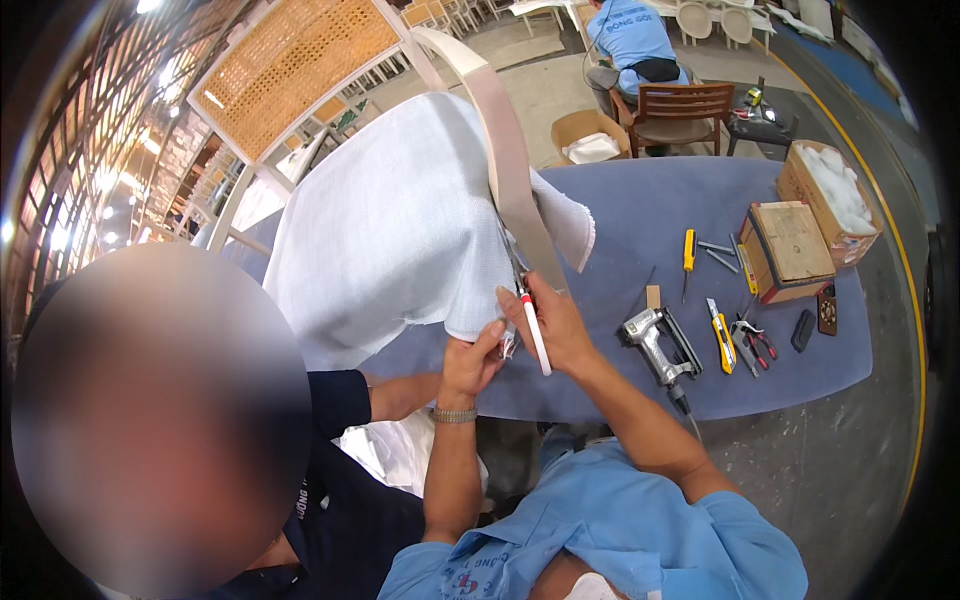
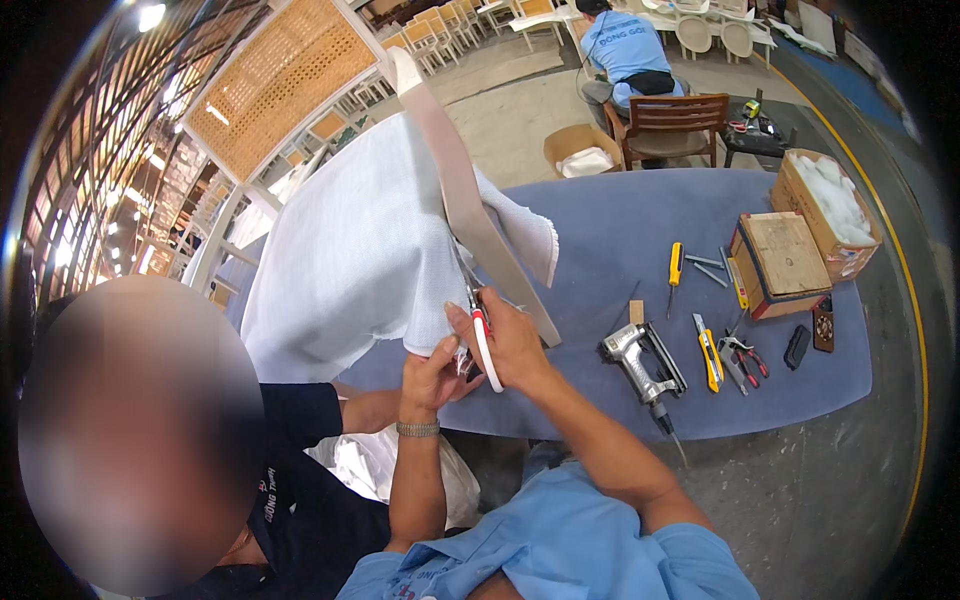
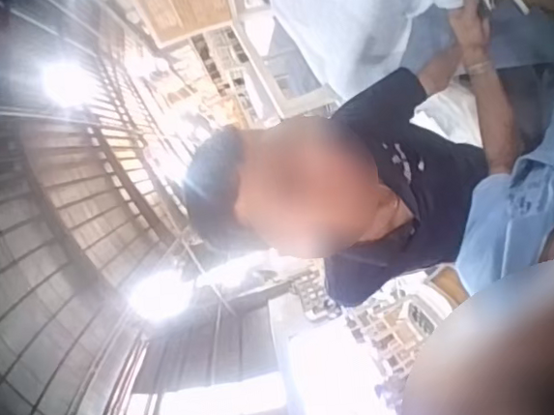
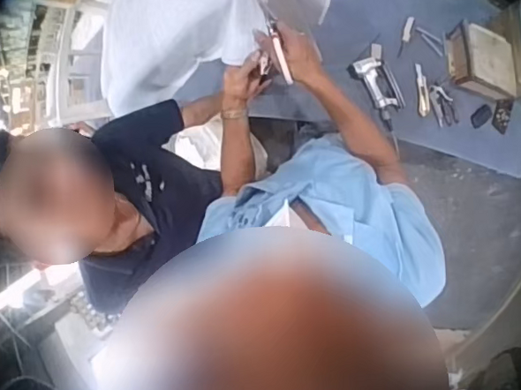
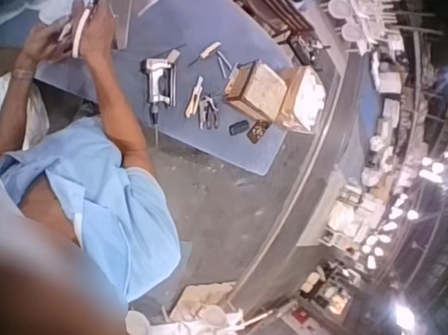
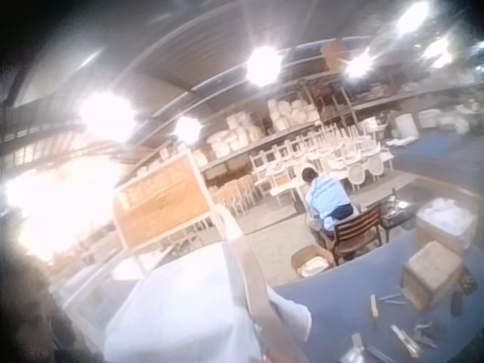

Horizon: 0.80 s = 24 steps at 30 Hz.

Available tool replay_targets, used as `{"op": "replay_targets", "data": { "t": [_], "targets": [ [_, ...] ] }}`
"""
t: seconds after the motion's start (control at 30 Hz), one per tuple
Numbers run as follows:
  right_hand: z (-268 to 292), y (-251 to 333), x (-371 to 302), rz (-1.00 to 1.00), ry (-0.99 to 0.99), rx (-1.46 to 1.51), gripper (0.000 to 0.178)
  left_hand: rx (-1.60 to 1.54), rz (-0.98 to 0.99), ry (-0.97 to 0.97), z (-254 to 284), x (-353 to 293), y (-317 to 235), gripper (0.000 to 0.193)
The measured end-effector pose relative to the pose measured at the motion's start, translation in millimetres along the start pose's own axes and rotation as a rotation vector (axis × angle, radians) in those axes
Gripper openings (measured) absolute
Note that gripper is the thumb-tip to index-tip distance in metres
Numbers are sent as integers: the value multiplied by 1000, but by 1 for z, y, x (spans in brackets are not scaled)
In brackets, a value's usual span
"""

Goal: The person covers a chair with white fabric, trims excess material with scissors, and secures the fabric using a staple gun. The person repeatedly adjusts and staples the fabric around the chair frame.

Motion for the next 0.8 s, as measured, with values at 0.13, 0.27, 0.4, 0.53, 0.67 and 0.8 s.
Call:
{"op": "replay_targets", "data": {
  "t": [0.13,0.27,0.4,0.53,0.67,0.8],
  "targets": [
    [-2,3,-13,-135,98,269,45,-24,13,-53,11,-1,-1,40],
    [-1,-2,-19,-225,134,446,46,-17,-13,-14,6,2,-7,37],
    [0,5,-8,-128,49,332,49,-15,18,-5,7,2,-5,37],
    [-3,8,0,-37,5,158,51,-31,27,16,9,2,-6,37],
    [-7,4,6,22,-47,109,51,-40,79,23,14,3,-4,40],
    [-20,-1,5,-36,-70,198,46,-32,50,42,27,9,-4,44]
  ]
}}
Point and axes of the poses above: each hand's wrist, its own x-axis towards the middle knuckle, its own z-axis out of the back of the hand, y = z × x, the point moved 6 cm from there along x, towards the middle knuckle, and after that the axes turned 9 degrees about x, right-handed, at the moved point
